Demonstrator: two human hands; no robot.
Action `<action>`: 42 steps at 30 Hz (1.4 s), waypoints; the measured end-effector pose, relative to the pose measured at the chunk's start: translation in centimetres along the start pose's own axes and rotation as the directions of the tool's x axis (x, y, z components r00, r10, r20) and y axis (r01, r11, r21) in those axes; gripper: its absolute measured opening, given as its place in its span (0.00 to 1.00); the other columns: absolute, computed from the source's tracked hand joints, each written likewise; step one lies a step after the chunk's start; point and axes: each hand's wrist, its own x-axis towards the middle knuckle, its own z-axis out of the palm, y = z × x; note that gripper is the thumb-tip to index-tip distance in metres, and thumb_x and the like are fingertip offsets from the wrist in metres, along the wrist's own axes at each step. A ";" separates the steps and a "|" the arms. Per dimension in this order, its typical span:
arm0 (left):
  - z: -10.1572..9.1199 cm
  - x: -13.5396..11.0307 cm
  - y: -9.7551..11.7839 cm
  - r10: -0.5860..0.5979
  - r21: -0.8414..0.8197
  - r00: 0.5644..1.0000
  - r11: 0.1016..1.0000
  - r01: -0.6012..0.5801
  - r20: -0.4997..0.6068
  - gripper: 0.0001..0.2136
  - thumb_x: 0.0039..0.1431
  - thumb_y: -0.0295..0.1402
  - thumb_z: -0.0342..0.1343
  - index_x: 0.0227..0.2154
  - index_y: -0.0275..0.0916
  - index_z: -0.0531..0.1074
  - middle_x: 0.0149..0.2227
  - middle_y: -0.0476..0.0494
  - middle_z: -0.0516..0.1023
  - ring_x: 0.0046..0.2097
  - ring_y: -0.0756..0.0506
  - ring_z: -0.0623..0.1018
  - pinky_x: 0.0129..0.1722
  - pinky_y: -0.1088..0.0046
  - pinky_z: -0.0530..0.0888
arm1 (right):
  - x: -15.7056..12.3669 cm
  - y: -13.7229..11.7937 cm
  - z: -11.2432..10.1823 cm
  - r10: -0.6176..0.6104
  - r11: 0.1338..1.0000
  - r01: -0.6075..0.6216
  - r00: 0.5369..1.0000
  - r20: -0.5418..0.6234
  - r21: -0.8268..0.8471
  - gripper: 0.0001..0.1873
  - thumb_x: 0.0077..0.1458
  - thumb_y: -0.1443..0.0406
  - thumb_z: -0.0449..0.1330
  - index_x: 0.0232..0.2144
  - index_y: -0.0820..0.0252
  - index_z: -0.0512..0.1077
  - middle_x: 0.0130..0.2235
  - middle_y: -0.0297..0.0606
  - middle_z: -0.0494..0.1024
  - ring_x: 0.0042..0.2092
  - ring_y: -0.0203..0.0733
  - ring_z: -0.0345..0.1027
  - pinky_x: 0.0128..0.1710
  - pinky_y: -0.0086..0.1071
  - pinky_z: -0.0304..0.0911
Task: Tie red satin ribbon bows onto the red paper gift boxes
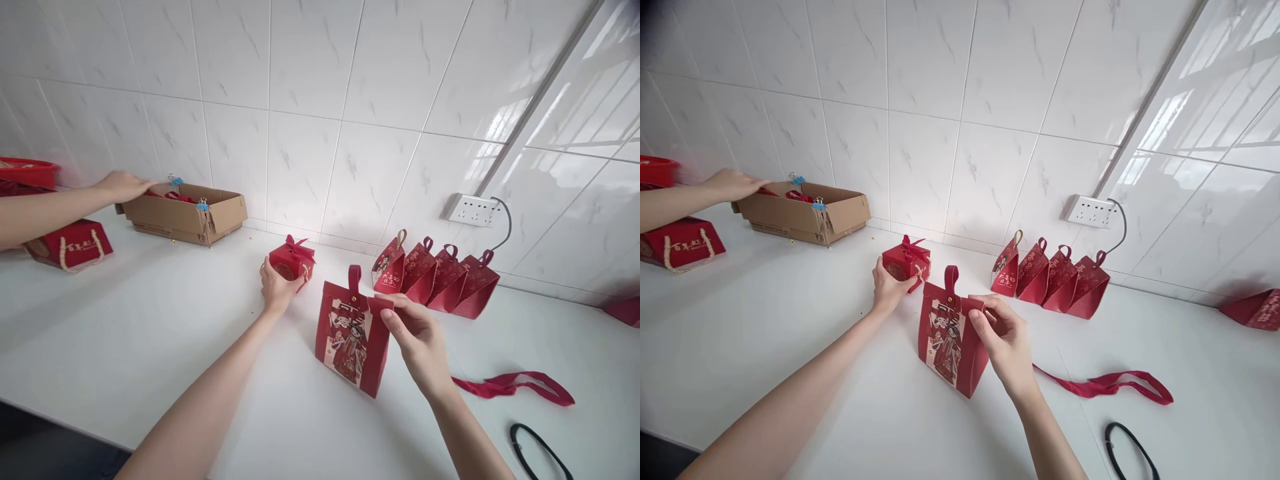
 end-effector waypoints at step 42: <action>1.0 -8.3 1.6 0.841 -0.708 0.537 0.414 -0.572 0.059 0.46 0.34 0.32 0.57 0.60 0.49 0.44 0.52 0.36 0.58 0.52 0.31 0.66 0.42 0.53 0.73 | 6.5 8.8 -22.6 -0.157 0.747 -0.529 0.447 -0.881 -0.402 0.10 0.48 0.71 0.53 0.25 0.54 0.54 0.38 0.46 0.69 0.47 0.54 0.65 0.49 0.44 0.58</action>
